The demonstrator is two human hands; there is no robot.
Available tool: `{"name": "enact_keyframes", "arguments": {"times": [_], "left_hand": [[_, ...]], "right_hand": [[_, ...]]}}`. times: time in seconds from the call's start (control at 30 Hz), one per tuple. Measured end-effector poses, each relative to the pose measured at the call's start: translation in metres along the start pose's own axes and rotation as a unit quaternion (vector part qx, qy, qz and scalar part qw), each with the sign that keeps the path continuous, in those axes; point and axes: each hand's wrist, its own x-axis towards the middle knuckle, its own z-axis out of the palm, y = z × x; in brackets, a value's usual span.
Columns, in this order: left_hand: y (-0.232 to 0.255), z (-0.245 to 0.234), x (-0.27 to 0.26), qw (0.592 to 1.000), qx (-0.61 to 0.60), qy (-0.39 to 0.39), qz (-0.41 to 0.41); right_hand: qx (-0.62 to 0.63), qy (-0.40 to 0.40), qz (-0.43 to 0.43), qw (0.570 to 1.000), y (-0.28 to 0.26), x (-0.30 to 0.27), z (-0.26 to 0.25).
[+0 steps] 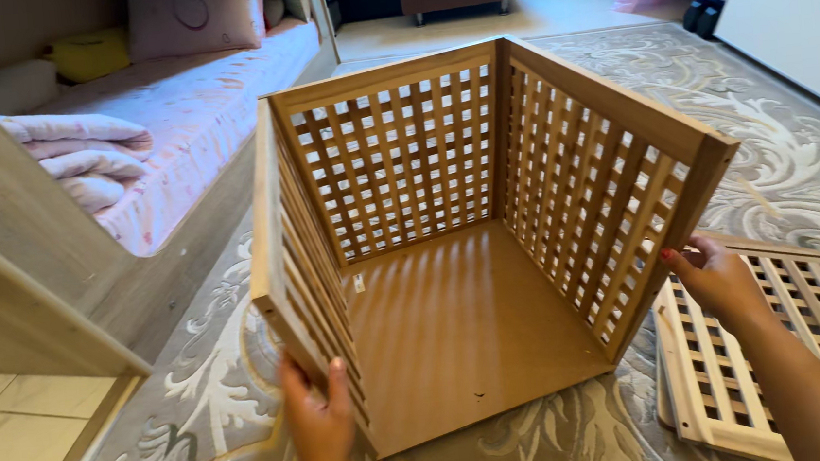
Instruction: The person assembles a wooden lattice storage unit by connecting multiple flat panels. They use a screwdriver to tighten screws at the corners, joining the panels together to form a box-like structure.
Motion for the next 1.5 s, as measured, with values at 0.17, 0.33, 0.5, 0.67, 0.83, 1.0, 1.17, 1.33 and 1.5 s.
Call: {"name": "enact_keyframes", "arguments": {"times": [0.17,0.33,0.5,0.67,0.83,1.0,1.17,1.33,1.5], "left_hand": [[0.019,-0.001,0.004,0.997,0.072,0.02,0.002],[0.017,-0.015,0.014,0.993,0.115,0.025,0.02],[0.018,-0.026,0.031,0.993,0.108,-0.001,0.039],[0.022,-0.024,0.036,0.993,0.115,-0.002,0.033],[0.023,-0.025,0.028,0.992,0.121,0.007,0.038],[0.016,-0.028,0.041,0.989,0.143,0.029,0.039],[0.005,-0.037,0.067,0.987,0.147,0.059,0.026],[-0.003,-0.051,0.091,0.991,0.12,0.062,-0.005],[-0.011,-0.061,0.102,0.988,0.139,0.053,0.035]], "right_hand": [[-0.157,0.023,-0.038,0.987,-0.008,0.006,0.014],[-0.156,0.055,-0.07,0.984,-0.018,-0.003,0.013],[-0.161,0.071,-0.099,0.979,-0.037,-0.017,0.015],[-0.147,0.099,-0.149,0.973,-0.047,-0.022,0.014],[-0.17,0.092,-0.12,0.974,-0.049,-0.029,0.016],[-0.162,0.083,-0.148,0.972,-0.059,-0.042,0.015],[-0.173,0.102,-0.17,0.965,-0.085,-0.073,0.02],[-0.131,0.075,-0.157,0.976,-0.105,-0.108,0.025],[-0.124,0.075,-0.147,0.979,-0.115,-0.122,0.028]]}}
